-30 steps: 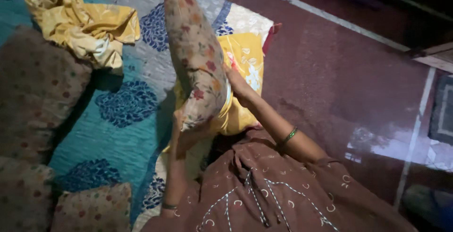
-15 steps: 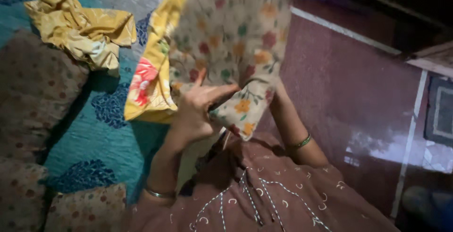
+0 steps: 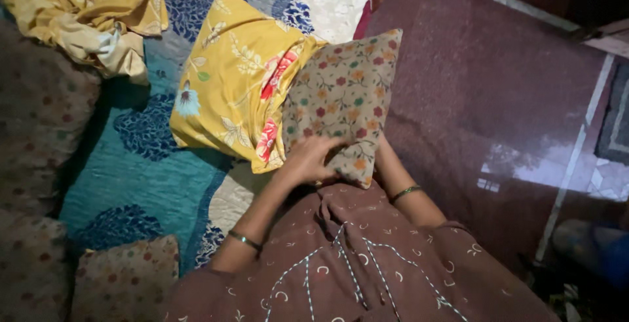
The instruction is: The person folds a yellow floral pillowcase on a bed, repeatedly smoothing and adjusting the fabric. They then pick up a small pillow and place it on the bed before continuing to fold the pillowcase.
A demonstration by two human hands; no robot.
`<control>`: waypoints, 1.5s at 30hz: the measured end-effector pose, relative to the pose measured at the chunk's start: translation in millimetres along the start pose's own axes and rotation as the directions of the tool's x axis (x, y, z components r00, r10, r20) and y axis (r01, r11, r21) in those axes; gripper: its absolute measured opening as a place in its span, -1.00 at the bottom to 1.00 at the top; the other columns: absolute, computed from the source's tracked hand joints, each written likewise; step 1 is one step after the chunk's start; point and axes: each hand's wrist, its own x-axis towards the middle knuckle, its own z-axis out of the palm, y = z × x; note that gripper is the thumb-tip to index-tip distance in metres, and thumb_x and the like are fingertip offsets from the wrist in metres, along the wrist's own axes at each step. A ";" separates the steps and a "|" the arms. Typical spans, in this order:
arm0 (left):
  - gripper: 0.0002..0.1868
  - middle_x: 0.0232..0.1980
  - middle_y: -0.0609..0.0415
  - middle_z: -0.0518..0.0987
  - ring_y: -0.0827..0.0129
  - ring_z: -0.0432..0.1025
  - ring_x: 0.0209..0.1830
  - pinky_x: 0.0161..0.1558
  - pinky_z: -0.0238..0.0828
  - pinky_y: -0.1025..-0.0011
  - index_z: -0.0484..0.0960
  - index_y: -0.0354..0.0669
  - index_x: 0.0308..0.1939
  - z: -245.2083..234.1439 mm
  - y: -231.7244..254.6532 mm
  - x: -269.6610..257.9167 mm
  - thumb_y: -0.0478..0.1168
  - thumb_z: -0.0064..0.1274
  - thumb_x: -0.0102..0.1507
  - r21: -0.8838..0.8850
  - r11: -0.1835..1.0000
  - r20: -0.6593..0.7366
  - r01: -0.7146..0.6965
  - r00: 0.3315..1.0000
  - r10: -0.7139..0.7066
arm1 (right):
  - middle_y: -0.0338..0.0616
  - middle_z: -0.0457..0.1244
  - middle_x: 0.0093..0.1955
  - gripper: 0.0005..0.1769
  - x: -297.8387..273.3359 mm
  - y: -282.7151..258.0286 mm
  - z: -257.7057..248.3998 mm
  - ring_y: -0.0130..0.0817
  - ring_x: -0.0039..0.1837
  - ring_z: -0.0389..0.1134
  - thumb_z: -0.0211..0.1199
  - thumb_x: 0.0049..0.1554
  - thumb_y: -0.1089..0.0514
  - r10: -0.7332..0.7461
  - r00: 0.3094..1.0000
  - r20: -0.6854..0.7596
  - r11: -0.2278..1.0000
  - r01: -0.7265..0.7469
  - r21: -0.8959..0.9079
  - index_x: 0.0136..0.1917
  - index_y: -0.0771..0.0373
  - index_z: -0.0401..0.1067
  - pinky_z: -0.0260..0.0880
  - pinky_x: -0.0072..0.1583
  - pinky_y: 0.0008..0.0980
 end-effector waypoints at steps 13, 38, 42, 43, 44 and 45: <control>-0.51 0.06 -0.13 0.51 -0.04 0.48 0.01 -0.02 0.43 0.03 0.59 -0.08 0.15 4.3 -98.0 42.4 -0.11 0.31 0.16 0.326 0.818 -0.489 0.474 0.825 -0.283 | -0.01 0.12 0.55 -0.10 -14.3 -21.2 -107.2 0.04 0.46 0.20 -0.06 0.20 -0.44 -0.168 0.939 -0.299 0.980 0.127 -0.152 0.58 0.17 0.12 0.25 0.39 0.10; -0.79 -0.32 -0.05 0.54 0.10 0.48 -0.38 -0.26 0.42 0.22 0.56 -0.24 -0.20 79.2 -27.4 96.4 -0.18 0.20 0.26 -0.473 0.875 -0.426 0.100 0.844 -0.327 | 0.02 0.15 0.18 -0.41 24.1 13.9 -201.4 -0.09 0.19 0.17 0.14 0.31 -0.13 -0.794 0.601 0.087 -0.014 0.124 -0.992 0.38 0.35 0.19 0.19 0.18 -0.17; -0.79 -0.27 -0.05 0.58 0.08 0.50 -0.30 -0.22 0.42 0.21 0.58 -0.22 -0.17 76.7 -30.4 96.2 -0.15 0.15 0.29 -0.373 0.923 -0.391 0.100 0.885 -0.254 | -0.10 0.20 -0.04 -0.46 65.1 16.6 -189.8 -0.17 -0.03 0.19 0.00 0.40 -0.21 -0.637 0.769 -0.063 0.299 0.171 -0.939 0.25 0.34 0.34 0.21 -0.01 -0.20; -0.80 -0.23 -0.06 0.60 0.08 0.51 -0.24 -0.18 0.42 0.20 0.60 -0.21 -0.15 72.0 -33.2 94.3 -0.14 0.13 0.30 -0.346 0.933 -0.371 0.099 0.899 -0.234 | -0.13 0.21 -0.10 -0.45 75.3 12.8 -187.1 -0.19 -0.08 0.19 -0.03 0.43 -0.23 -0.558 0.815 -0.155 0.457 0.146 -0.877 0.21 0.34 0.37 0.21 -0.06 -0.21; -0.84 -0.17 -0.04 0.60 0.09 0.50 -0.15 -0.12 0.41 0.17 0.63 -0.15 -0.13 66.2 -35.8 92.3 -0.15 0.10 0.32 -0.266 0.953 -0.363 0.148 0.900 -0.241 | -0.16 0.22 -0.15 -0.42 81.9 10.4 -185.5 -0.21 -0.14 0.20 -0.07 0.45 -0.25 -0.451 0.850 -0.271 0.621 0.081 -0.780 0.18 0.34 0.41 0.22 -0.11 -0.22; -0.86 -0.10 -0.03 0.61 0.10 0.49 -0.06 -0.05 0.40 0.14 0.65 -0.10 -0.11 58.3 -39.3 91.1 -0.17 0.06 0.33 -0.182 0.964 -0.356 0.193 0.901 -0.248 | -0.20 0.15 -0.22 -0.36 88.1 7.5 -183.8 -0.25 -0.23 0.12 -0.12 0.44 -0.33 -0.311 0.853 -0.419 0.765 -0.037 -0.642 0.17 0.33 0.37 0.13 -0.22 -0.21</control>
